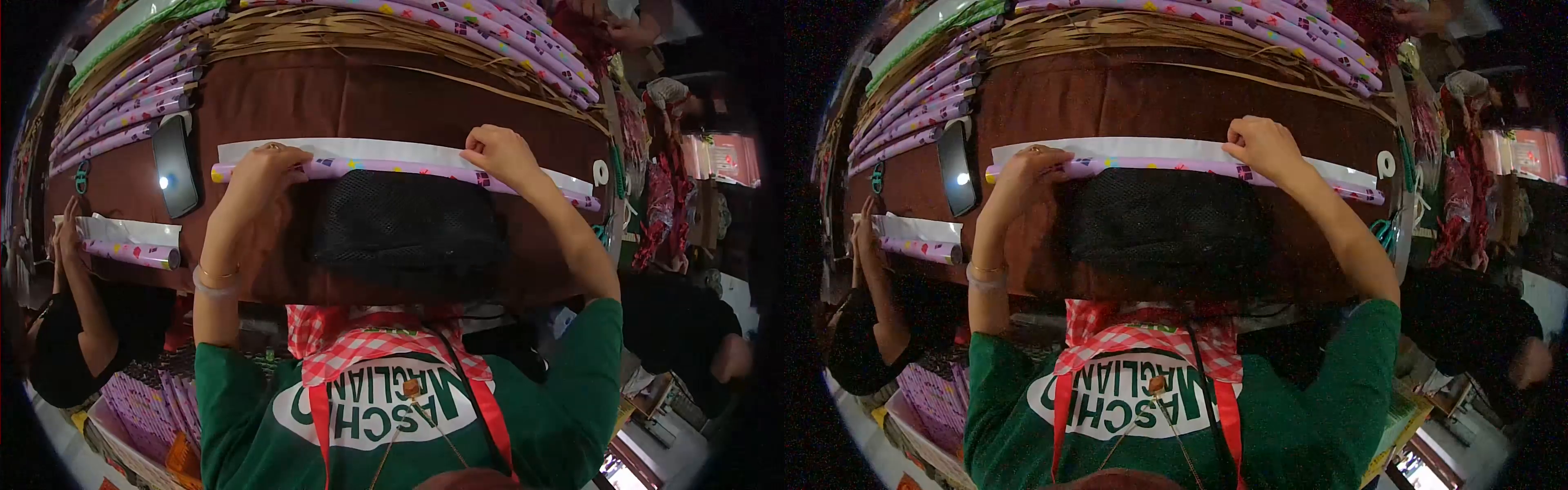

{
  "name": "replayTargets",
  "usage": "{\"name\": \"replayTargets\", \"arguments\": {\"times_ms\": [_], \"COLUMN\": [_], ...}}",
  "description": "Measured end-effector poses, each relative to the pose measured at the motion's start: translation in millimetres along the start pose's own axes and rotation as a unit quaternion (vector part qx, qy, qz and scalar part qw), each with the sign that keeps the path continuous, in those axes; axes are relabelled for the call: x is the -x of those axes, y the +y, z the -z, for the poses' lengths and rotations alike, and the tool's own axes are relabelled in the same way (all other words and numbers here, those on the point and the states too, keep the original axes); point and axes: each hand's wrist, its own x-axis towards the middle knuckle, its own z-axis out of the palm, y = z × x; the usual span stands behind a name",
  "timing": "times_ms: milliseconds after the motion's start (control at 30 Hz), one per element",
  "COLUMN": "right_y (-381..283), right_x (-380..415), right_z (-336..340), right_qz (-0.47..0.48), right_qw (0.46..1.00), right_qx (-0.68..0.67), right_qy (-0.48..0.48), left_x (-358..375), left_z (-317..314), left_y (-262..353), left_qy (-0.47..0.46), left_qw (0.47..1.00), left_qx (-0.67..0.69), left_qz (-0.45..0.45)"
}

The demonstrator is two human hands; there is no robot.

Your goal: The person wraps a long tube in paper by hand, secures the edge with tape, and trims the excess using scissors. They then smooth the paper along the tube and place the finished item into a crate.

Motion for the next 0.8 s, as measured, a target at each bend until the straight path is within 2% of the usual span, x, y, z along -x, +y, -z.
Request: {"name": "replayTargets", "arguments": {"times_ms": [233,300,600,800], "right_y": [-1,-5,0,3], "right_x": [0,-1,0,1], "right_z": [-6,-5,-9,-14], "right_qz": [0.022,-0.010,0.011,-0.016], "right_qw": [1.000,1.000,1.000,0.999], "right_qx": [0.016,-0.016,-0.014,0.018], "right_qy": [0.014,-0.002,0.016,0.033], "left_x": [-1,0,-1,-2], "left_z": [0,0,0,1], "left_y": [-1,-2,-2,2], "left_qy": [0.001,0.002,0.003,-0.006], "left_qw": [1.000,1.000,1.000,1.000], "left_qx": [0.010,0.011,0.003,0.008], "left_qz": [-0.003,-0.010,-0.021,-0.006]}}
